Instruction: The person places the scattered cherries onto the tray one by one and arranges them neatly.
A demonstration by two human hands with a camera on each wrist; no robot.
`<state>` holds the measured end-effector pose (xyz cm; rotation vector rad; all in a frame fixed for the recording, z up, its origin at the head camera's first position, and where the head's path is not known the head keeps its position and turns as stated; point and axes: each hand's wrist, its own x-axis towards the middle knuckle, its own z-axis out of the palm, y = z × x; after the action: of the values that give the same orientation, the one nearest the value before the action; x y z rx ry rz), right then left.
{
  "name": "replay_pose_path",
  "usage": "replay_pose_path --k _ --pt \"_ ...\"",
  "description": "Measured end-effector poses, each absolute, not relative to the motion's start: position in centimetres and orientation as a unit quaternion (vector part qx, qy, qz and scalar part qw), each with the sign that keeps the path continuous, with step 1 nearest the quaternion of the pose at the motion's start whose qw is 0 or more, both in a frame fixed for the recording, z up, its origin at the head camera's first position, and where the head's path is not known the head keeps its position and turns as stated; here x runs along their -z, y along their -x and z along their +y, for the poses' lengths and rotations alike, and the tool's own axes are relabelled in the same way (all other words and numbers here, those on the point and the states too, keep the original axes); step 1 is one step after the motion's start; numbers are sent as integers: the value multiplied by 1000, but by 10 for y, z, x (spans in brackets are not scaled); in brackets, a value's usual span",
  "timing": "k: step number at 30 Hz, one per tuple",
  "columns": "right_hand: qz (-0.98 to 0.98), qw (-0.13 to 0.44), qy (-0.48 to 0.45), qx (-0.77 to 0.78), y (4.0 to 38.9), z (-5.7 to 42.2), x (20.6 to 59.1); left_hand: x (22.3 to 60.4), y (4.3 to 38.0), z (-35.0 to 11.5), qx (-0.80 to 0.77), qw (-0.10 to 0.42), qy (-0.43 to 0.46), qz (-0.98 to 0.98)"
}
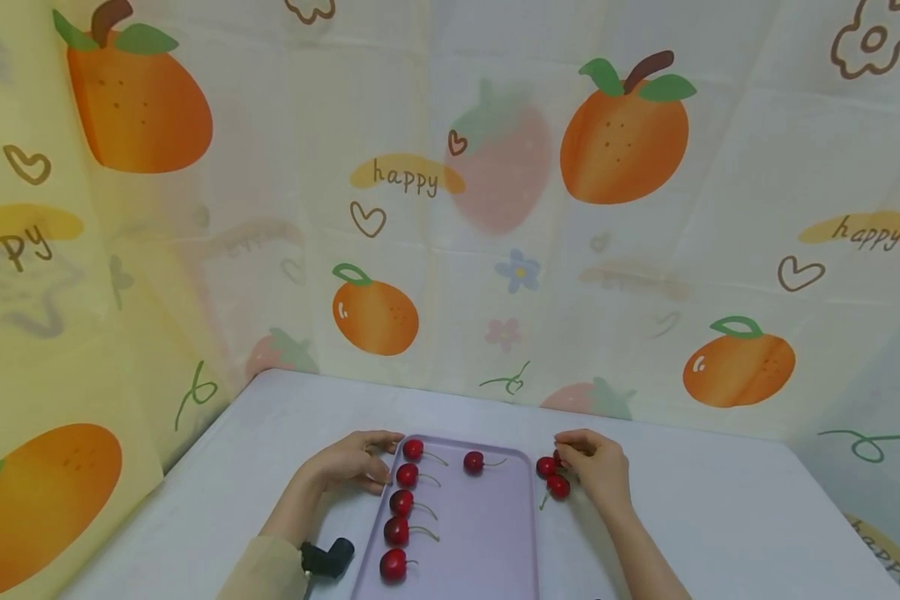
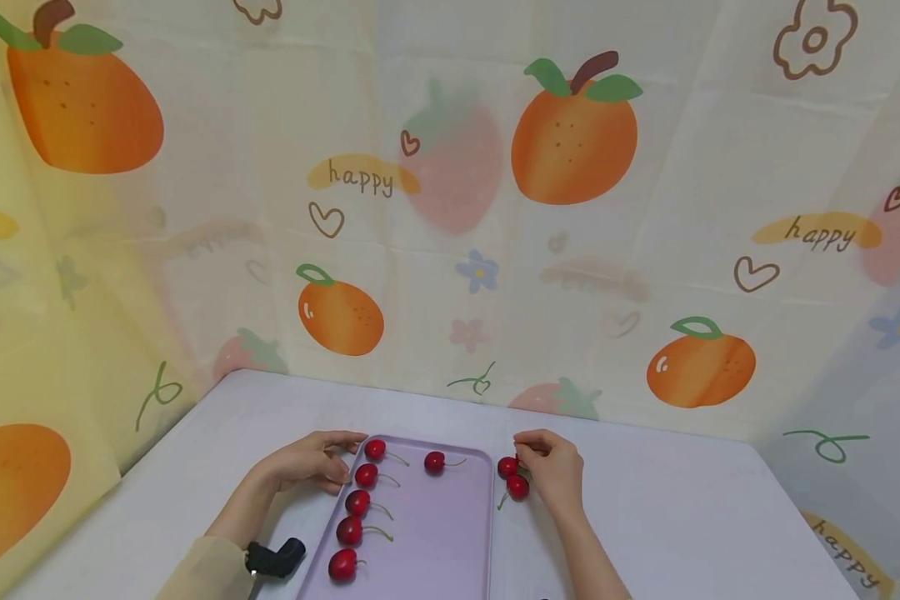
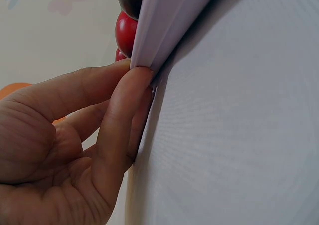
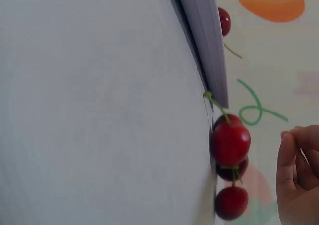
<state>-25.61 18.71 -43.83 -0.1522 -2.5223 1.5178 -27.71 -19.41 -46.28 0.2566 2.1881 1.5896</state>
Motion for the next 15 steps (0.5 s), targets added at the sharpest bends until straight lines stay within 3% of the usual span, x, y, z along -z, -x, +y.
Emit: replay_pose_path --k 15 --pt "-889 105 94 -437 252 228 439 464 278 -194 -566 206 -87 793"
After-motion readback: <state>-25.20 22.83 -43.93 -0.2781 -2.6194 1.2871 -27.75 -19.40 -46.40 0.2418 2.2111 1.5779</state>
